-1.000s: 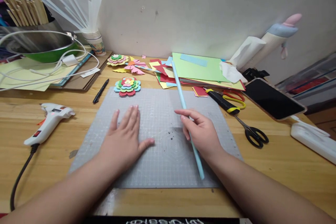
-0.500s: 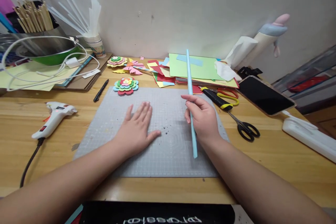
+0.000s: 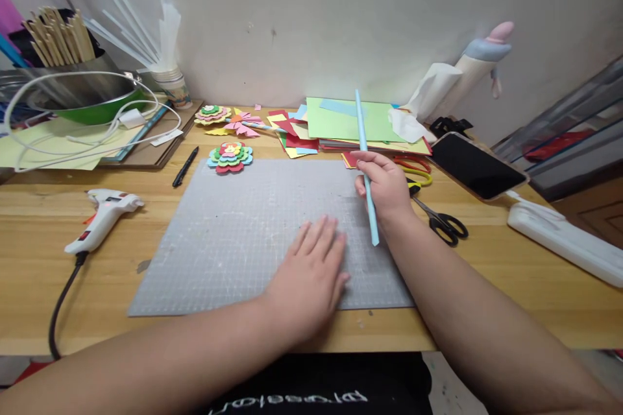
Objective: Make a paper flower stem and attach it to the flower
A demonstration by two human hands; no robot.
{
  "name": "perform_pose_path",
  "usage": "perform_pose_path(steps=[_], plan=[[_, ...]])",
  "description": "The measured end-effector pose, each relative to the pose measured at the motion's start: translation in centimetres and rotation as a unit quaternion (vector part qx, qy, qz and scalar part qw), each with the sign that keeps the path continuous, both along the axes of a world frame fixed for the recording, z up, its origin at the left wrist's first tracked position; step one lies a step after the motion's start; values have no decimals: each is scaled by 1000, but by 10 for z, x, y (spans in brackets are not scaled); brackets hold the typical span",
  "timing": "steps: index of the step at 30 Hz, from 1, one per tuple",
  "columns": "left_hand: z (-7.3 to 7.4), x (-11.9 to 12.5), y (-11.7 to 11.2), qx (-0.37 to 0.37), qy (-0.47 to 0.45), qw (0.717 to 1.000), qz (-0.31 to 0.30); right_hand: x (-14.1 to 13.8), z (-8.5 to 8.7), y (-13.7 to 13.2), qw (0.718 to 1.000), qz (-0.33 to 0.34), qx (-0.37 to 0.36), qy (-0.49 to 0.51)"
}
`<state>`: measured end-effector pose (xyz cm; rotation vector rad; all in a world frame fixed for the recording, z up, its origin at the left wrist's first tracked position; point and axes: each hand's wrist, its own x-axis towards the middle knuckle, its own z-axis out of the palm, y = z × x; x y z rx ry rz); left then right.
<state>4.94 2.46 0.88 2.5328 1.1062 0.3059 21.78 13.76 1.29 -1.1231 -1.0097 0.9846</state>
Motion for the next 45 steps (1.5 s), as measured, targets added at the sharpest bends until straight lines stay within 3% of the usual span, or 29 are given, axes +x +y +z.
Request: perform_pose_path(steps=[2,6,10,12,16,18,20,22,25,27,33,41,45], plan=[[-13,1,0,50,79,995,26,-3,-2,0,1000,2,-2,0],[-21,17,-17,60,101,993,-32,-9,-5,-1,1000,8,2,-1],[-16,35,-35,83,2,986,-144,-10,-5,-3,999,37,-3,0],[-10,37,-35,75,-92,980,-159,-11,-3,-6,998,66,-4,1],[10,19,-12,46,-267,961,-57,-19,4,-19,982,183,-13,41],[21,2,6,57,-338,937,66,-27,6,-29,959,267,-43,88],[27,-18,26,21,-415,879,232,-37,6,-39,930,333,-82,134],[28,-37,44,-91,-459,821,326,-46,6,-49,905,373,-111,174],[22,-57,58,-280,-476,782,289,-57,5,-61,878,408,-147,203],[17,-65,60,-341,-481,768,249,-61,3,-66,865,424,-162,213],[11,-74,60,-343,-505,752,250,-65,-3,-70,862,431,-201,176],[14,-76,59,-309,-490,770,266,-64,-3,-72,834,449,-257,190],[13,-79,58,-318,-509,758,255,-62,-3,-71,813,468,-270,217]])
